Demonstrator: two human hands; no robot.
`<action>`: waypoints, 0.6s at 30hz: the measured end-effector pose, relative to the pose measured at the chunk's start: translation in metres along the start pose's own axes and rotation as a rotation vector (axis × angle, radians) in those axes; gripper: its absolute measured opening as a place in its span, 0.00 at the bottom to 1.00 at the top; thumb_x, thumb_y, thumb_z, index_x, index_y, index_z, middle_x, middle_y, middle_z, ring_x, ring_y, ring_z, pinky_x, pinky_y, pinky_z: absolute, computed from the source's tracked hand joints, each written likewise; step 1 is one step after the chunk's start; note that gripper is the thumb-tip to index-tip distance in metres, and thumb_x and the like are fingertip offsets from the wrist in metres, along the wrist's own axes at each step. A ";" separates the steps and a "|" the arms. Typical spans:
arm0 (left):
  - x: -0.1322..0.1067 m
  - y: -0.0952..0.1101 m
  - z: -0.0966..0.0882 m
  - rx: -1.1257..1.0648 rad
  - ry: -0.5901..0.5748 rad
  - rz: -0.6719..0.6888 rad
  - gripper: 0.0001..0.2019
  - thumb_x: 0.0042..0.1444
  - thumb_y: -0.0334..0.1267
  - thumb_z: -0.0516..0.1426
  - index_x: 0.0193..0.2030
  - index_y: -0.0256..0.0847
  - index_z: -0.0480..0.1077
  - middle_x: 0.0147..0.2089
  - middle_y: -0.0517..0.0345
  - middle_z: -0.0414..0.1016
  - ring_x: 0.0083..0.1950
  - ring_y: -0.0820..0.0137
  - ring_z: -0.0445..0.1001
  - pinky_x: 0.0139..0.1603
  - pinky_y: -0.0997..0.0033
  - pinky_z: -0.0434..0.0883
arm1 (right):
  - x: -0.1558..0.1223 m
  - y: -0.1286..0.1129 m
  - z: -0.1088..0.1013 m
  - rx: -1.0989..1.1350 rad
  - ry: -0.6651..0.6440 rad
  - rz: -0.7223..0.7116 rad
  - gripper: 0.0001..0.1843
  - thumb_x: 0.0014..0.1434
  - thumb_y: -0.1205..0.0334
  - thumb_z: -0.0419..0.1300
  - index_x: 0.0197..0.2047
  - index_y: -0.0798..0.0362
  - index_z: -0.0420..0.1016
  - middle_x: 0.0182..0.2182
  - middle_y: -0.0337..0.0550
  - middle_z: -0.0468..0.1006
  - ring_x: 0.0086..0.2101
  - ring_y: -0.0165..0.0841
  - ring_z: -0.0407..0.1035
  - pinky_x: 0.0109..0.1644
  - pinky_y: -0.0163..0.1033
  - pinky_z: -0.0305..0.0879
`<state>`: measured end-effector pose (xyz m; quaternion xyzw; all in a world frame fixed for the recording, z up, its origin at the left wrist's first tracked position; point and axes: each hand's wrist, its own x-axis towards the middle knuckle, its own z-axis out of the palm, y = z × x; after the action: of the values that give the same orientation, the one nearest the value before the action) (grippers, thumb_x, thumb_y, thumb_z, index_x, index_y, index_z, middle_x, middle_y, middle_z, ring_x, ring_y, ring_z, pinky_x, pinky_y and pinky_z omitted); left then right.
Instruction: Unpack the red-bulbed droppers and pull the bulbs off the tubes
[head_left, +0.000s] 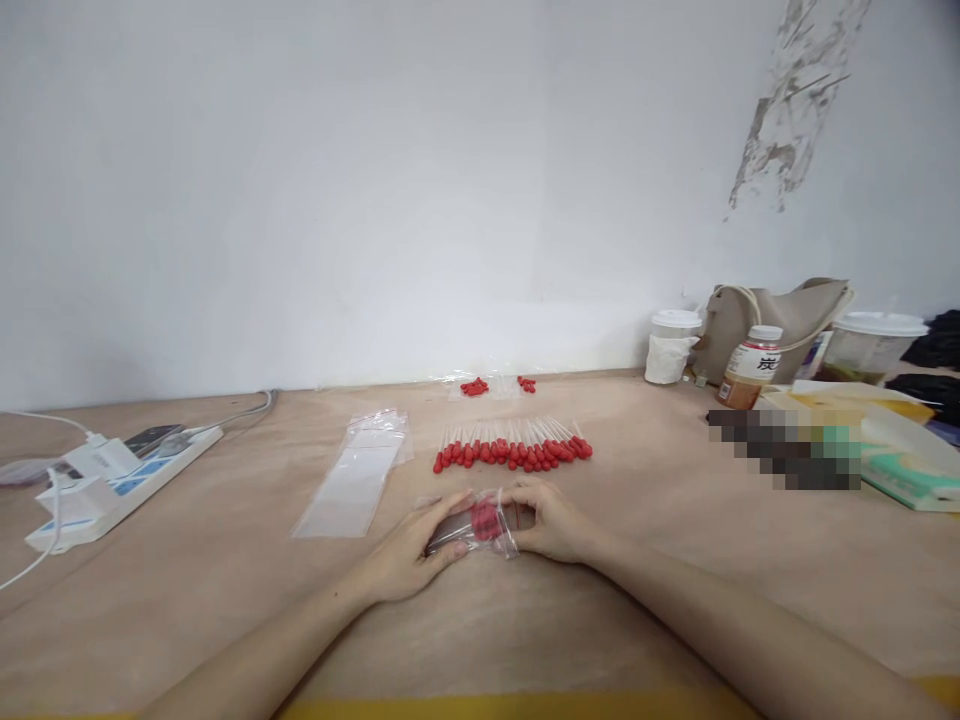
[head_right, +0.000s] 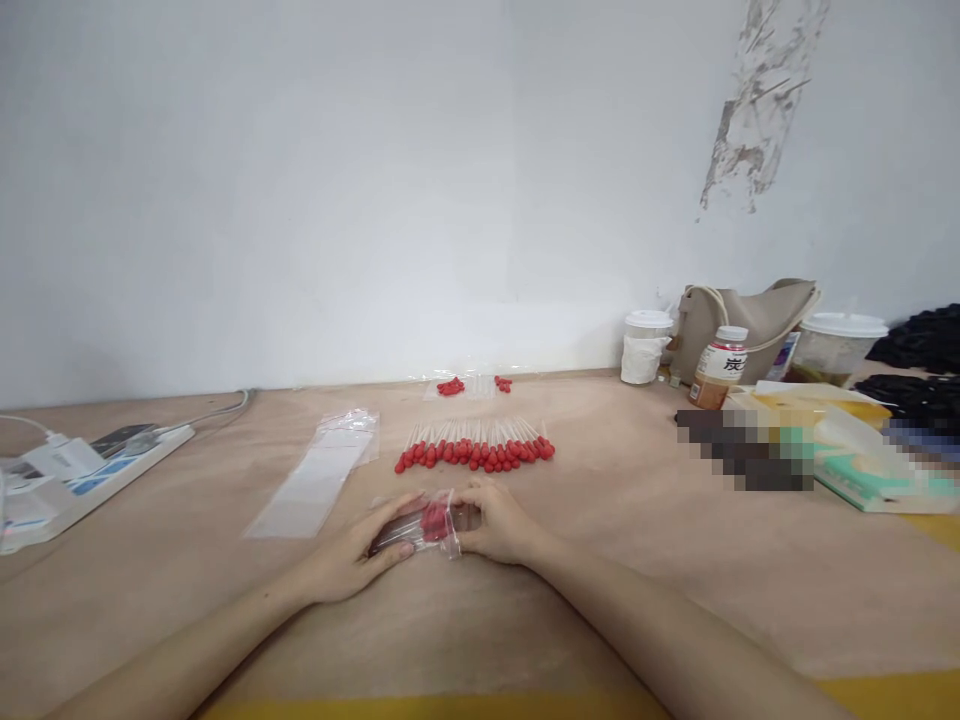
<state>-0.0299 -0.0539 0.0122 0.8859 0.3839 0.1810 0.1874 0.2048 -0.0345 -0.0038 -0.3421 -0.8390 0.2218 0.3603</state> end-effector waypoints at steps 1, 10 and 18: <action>0.002 0.001 0.000 -0.005 0.007 -0.009 0.26 0.58 0.45 0.49 0.62 0.47 0.48 0.61 0.56 0.57 0.60 0.64 0.57 0.59 0.59 0.57 | 0.001 -0.003 0.001 -0.028 0.027 -0.007 0.16 0.41 0.58 0.66 0.36 0.52 0.74 0.30 0.39 0.71 0.31 0.30 0.64 0.35 0.34 0.59; 0.001 -0.002 0.002 -0.025 0.029 -0.009 0.25 0.58 0.45 0.49 0.61 0.46 0.51 0.60 0.55 0.59 0.59 0.64 0.59 0.58 0.60 0.58 | 0.001 -0.007 0.007 -0.128 0.068 -0.040 0.09 0.44 0.61 0.64 0.30 0.54 0.71 0.29 0.38 0.71 0.30 0.29 0.63 0.33 0.32 0.56; 0.000 0.000 0.001 0.006 0.013 -0.022 0.24 0.58 0.45 0.49 0.60 0.48 0.52 0.59 0.55 0.60 0.59 0.63 0.58 0.59 0.57 0.57 | 0.001 -0.012 0.006 -0.147 0.018 -0.022 0.09 0.46 0.61 0.63 0.33 0.52 0.72 0.31 0.38 0.74 0.33 0.31 0.64 0.38 0.34 0.56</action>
<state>-0.0295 -0.0543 0.0118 0.8808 0.3955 0.1835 0.1844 0.1948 -0.0429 0.0006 -0.3603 -0.8537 0.1524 0.3439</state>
